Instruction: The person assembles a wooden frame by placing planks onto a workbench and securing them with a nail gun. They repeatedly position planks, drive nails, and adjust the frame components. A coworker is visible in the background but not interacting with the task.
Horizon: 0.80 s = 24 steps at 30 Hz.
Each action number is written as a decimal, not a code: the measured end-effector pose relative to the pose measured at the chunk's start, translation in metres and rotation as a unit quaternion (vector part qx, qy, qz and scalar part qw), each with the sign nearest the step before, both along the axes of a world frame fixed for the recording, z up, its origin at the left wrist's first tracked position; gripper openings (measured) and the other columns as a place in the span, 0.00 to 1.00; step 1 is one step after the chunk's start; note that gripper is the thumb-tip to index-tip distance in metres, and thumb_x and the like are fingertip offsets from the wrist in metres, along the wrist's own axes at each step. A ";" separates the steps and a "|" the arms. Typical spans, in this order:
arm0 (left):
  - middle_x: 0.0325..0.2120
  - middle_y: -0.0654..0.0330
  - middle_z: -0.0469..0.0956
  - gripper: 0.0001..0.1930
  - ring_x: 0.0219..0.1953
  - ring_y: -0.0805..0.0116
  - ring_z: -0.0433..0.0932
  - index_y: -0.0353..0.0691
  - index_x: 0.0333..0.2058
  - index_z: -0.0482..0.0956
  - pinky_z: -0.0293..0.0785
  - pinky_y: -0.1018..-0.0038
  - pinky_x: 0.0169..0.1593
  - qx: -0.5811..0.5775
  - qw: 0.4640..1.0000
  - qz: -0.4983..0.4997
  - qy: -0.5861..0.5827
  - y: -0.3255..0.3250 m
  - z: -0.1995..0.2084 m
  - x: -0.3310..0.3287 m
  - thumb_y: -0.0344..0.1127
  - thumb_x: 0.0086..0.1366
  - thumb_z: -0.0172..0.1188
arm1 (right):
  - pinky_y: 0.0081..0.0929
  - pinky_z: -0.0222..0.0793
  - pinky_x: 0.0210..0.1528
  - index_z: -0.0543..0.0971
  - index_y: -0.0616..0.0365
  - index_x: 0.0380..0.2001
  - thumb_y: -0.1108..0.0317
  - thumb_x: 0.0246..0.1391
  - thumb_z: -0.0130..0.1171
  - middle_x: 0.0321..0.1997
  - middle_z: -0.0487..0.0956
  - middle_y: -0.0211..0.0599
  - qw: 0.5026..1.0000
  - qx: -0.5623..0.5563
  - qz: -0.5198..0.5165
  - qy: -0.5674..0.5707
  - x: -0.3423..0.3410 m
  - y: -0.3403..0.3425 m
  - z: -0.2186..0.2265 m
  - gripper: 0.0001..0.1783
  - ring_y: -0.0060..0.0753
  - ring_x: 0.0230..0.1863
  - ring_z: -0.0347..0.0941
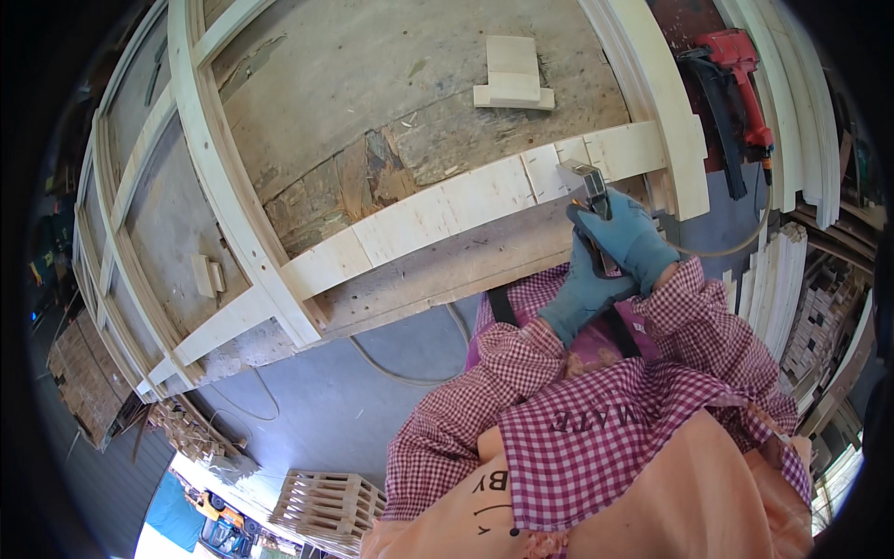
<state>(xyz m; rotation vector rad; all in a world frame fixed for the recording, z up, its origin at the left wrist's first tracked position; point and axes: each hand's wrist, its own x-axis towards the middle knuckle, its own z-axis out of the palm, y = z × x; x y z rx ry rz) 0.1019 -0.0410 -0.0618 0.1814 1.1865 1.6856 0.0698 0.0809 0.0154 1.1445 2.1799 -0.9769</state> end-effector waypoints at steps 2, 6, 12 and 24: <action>0.57 0.52 0.61 0.52 0.58 0.61 0.61 0.36 0.62 0.44 0.62 0.68 0.59 -0.011 1.000 -0.005 -0.021 0.001 0.004 -0.002 0.31 0.44 0.71 | 0.40 0.71 0.42 0.78 0.63 0.36 0.44 0.47 0.55 0.35 0.79 0.54 1.000 -0.003 -0.003 -0.010 -0.002 0.001 0.001 0.28 0.51 0.38 0.77; 0.57 0.52 0.61 0.51 0.58 0.61 0.62 0.36 0.62 0.44 0.62 0.69 0.59 -0.030 0.998 -0.024 -0.052 0.002 0.015 -0.011 0.33 0.45 0.71 | 0.40 0.71 0.41 0.79 0.63 0.34 0.45 0.48 0.54 0.33 0.79 0.54 1.000 -0.013 0.009 -0.015 -0.005 0.003 0.001 0.28 0.51 0.37 0.77; 0.56 0.52 0.61 0.54 0.56 0.61 0.64 0.35 0.60 0.46 0.64 0.67 0.58 -0.040 0.993 -0.021 -0.114 0.006 0.021 -0.020 0.36 0.38 0.75 | 0.39 0.71 0.45 0.79 0.60 0.37 0.43 0.49 0.54 0.35 0.79 0.52 0.995 -0.036 0.042 -0.083 -0.010 0.008 -0.012 0.28 0.49 0.40 0.77; 0.52 0.53 0.69 0.44 0.52 0.61 0.71 0.36 0.58 0.56 0.68 0.67 0.55 -0.194 0.976 -0.101 0.007 -0.001 0.008 -0.025 0.36 0.44 0.74 | 0.33 0.69 0.50 0.77 0.54 0.43 0.47 0.44 0.61 0.43 0.80 0.41 0.994 0.058 -0.026 -0.091 -0.007 -0.011 -0.022 0.26 0.42 0.45 0.76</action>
